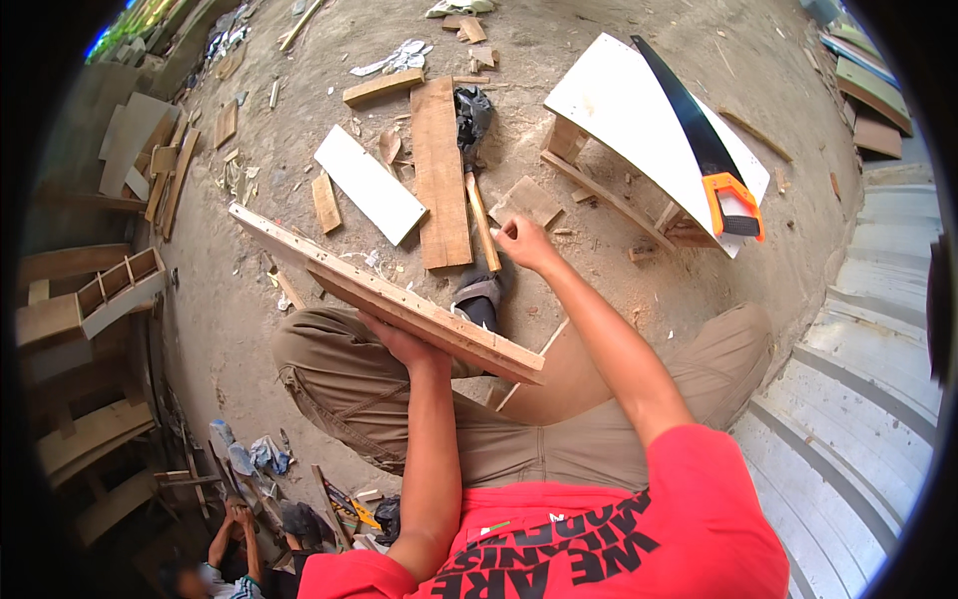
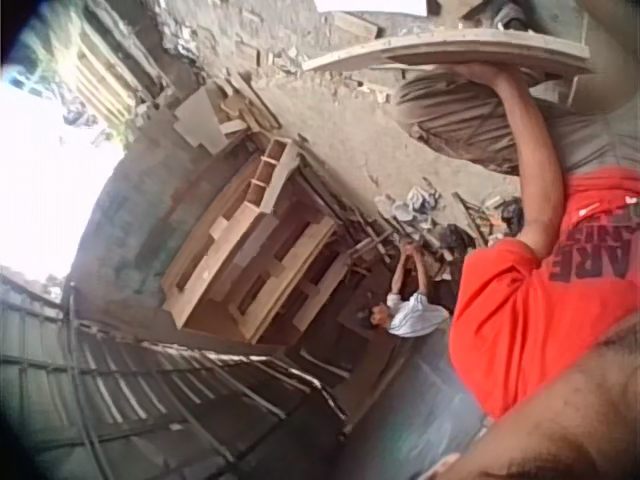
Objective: The person sits on the floor and uses a hand saw to cut a piece of white laminated board. They adjust the board, saw along a marked line, and then use a hammer to tap the cut edge.
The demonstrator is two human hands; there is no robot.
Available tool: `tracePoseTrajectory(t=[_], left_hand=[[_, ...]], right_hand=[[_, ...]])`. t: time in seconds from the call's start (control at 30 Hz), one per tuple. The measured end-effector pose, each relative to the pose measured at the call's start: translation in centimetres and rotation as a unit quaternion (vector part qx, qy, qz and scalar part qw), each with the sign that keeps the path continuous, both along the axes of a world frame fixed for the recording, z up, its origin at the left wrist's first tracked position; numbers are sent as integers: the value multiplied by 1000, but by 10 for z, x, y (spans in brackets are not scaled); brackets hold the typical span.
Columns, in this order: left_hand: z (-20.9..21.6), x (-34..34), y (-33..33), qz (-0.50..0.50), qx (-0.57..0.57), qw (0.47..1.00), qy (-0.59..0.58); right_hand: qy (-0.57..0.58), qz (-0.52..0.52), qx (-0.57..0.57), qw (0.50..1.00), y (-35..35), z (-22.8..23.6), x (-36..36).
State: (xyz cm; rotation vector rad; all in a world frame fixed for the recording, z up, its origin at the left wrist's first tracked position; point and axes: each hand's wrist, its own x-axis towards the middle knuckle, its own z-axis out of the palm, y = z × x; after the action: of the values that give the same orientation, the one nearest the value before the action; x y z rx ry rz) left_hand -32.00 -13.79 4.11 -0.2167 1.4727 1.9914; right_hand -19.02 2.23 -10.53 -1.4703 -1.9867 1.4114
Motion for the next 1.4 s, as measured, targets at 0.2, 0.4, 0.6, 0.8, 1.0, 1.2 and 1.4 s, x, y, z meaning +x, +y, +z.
tracePoseTrajectory(t=[0.2, 0.4, 0.6, 0.8, 1.0, 1.2, 1.4], left_hand=[[-15, 2, 4, -24, -55, 998, -5], [-34, 1, 0, -36, -95, 991, -84], [-32, 18, 30, -55, -135, 988, -44], [-28, 19, 32, -113, -114, 986, -48], [-47, -8, 24, -12, -81, 993, -86], [-88, -64, 39, 153, -116, 981, -19], [-107, -88, 44, 51, -368, 871, 321]], right_hand=[[-164, -101, 12, 981, -14, -77, -43], [278, 153, -444, 838, -2, 99, -17], [157, 259, -213, 929, -4, 170, 35], [215, 146, -148, 954, -20, 162, 54], [42, 84, 61, 994, -2, 133, 74], [27, 49, 61, 997, 21, 120, 91], [39, 118, 101, 987, 15, 137, 71]])
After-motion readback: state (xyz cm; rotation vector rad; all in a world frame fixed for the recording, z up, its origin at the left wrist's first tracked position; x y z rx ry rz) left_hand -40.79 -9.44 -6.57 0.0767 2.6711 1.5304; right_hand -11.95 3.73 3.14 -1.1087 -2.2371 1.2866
